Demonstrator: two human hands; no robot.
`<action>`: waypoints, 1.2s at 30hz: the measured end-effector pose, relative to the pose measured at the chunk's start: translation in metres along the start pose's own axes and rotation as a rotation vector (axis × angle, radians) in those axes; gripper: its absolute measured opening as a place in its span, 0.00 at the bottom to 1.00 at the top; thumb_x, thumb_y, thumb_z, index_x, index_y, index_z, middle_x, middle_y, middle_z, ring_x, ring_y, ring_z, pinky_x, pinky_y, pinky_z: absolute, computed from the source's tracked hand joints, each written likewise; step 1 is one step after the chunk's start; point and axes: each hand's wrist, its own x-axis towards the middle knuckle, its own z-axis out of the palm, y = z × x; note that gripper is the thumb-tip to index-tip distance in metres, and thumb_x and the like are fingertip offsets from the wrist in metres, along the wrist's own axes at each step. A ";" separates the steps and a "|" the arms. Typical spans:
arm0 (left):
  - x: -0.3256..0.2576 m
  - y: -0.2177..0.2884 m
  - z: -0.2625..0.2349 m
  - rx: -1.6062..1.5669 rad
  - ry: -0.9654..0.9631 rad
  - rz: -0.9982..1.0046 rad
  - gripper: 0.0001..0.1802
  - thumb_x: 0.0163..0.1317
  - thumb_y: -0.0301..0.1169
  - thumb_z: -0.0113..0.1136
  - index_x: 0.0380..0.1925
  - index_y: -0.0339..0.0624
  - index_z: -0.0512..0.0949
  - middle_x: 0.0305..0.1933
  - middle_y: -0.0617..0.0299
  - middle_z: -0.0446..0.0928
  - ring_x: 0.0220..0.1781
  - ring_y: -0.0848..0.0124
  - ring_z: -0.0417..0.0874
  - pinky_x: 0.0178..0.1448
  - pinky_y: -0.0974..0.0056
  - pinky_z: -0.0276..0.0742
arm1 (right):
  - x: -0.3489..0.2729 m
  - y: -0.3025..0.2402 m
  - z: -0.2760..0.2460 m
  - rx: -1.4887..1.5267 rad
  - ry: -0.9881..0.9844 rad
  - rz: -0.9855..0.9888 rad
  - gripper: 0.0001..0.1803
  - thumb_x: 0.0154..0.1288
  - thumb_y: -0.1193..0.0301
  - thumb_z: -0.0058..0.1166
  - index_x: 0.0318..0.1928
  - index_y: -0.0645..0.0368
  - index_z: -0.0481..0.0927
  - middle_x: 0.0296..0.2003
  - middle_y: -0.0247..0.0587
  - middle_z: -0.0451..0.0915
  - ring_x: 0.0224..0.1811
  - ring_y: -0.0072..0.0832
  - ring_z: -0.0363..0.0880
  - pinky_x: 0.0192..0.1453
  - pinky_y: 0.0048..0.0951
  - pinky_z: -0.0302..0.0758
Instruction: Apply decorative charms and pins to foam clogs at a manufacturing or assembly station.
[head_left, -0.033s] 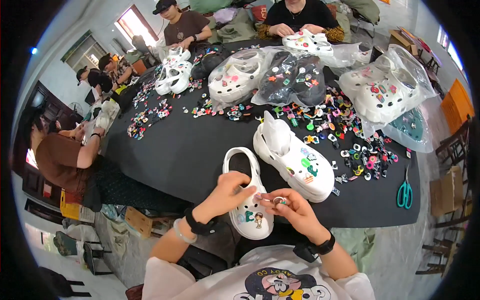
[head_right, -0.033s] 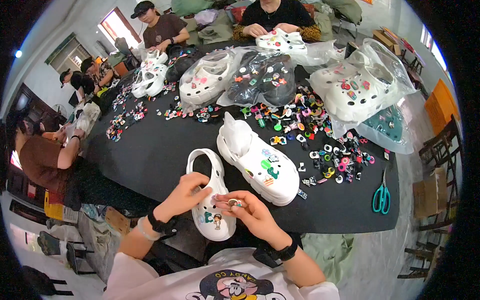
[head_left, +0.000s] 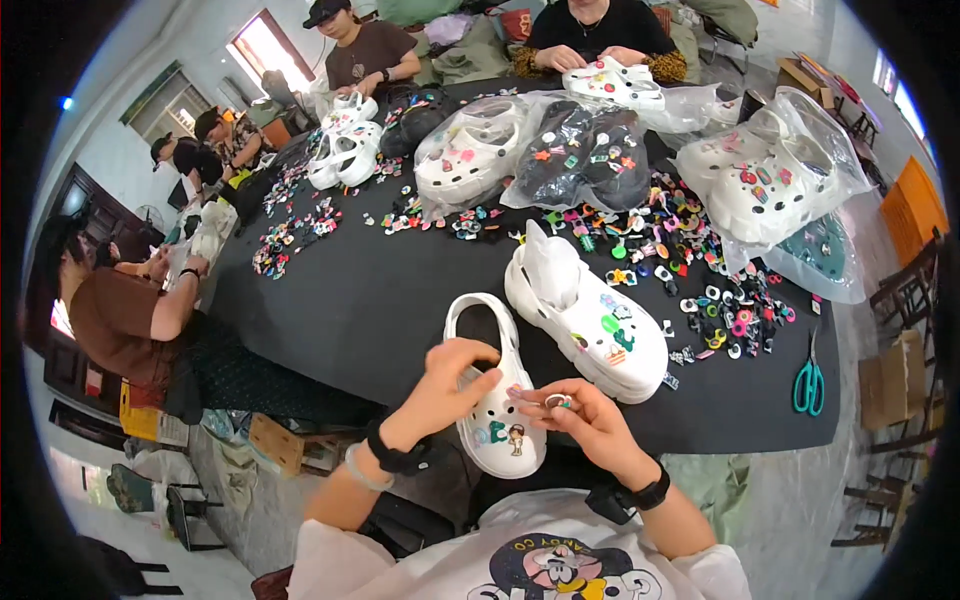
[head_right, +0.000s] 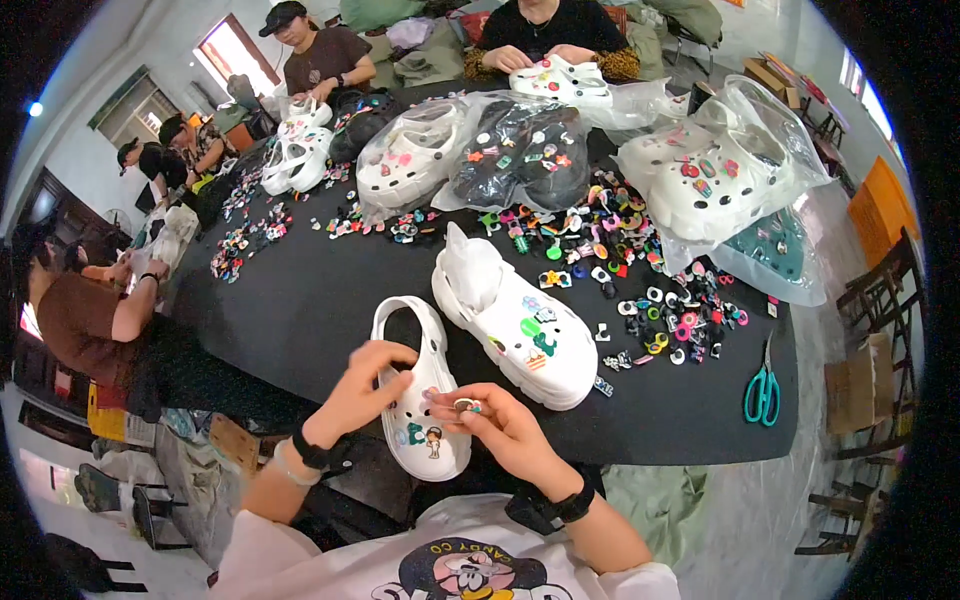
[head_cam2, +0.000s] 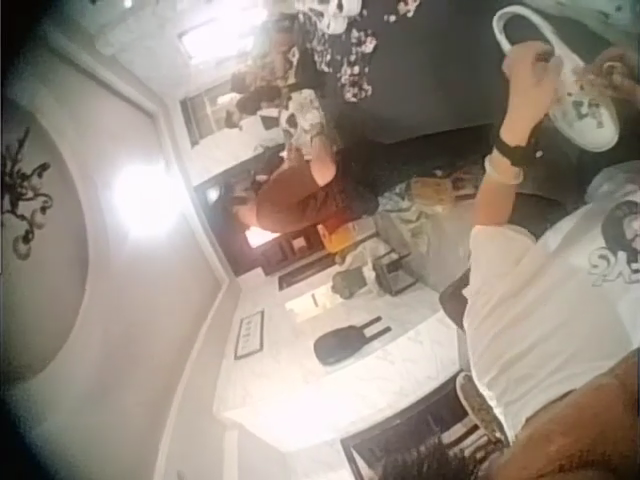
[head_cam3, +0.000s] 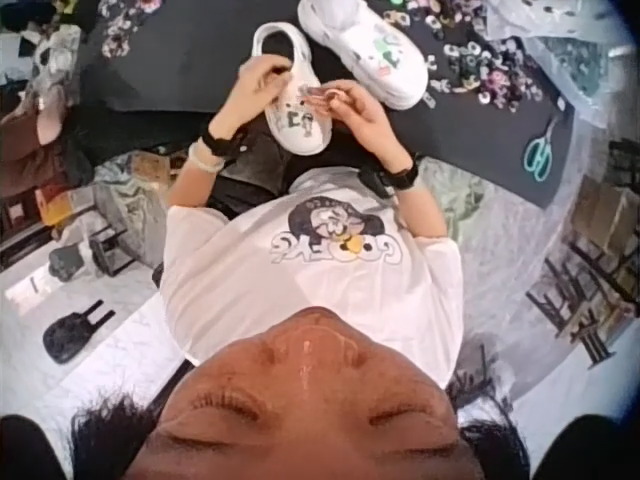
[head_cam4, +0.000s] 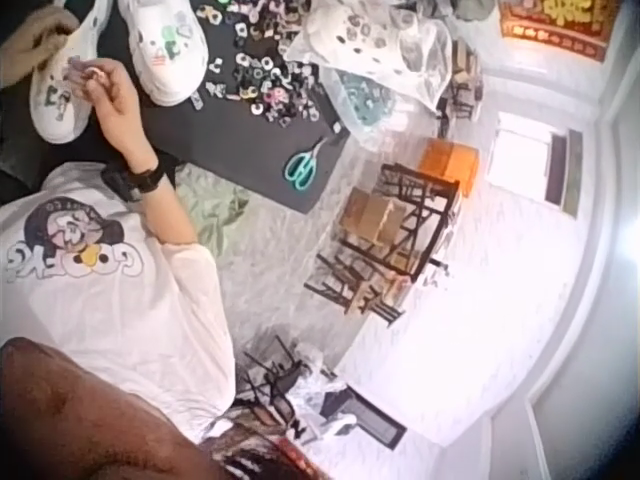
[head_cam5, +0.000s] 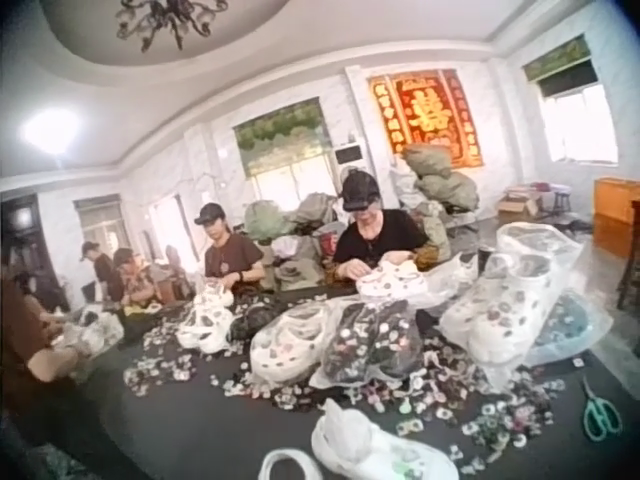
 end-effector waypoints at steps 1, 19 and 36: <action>-0.008 0.003 -0.003 0.074 0.105 0.061 0.11 0.60 0.28 0.62 0.43 0.41 0.78 0.49 0.58 0.78 0.54 0.61 0.75 0.61 0.58 0.67 | -0.002 -0.001 0.000 -0.060 0.019 0.041 0.18 0.75 0.76 0.40 0.62 0.66 0.64 0.64 0.52 0.68 0.61 0.32 0.74 0.62 0.31 0.73; -0.076 0.010 0.015 -0.346 0.220 -0.129 0.11 0.57 0.24 0.66 0.41 0.38 0.82 0.39 0.58 0.82 0.43 0.67 0.80 0.47 0.64 0.75 | 0.034 0.003 0.045 -1.064 0.025 -0.165 0.11 0.59 0.78 0.61 0.43 0.61 0.81 0.27 0.40 0.78 0.23 0.26 0.77 0.28 0.25 0.73; -0.096 -0.020 0.036 -0.766 0.292 -0.566 0.05 0.61 0.22 0.64 0.36 0.33 0.80 0.37 0.61 0.82 0.40 0.76 0.82 0.47 0.71 0.77 | 0.031 0.011 0.036 -0.917 0.107 -0.111 0.23 0.61 0.80 0.60 0.56 0.64 0.71 0.39 0.42 0.80 0.32 0.23 0.79 0.34 0.23 0.75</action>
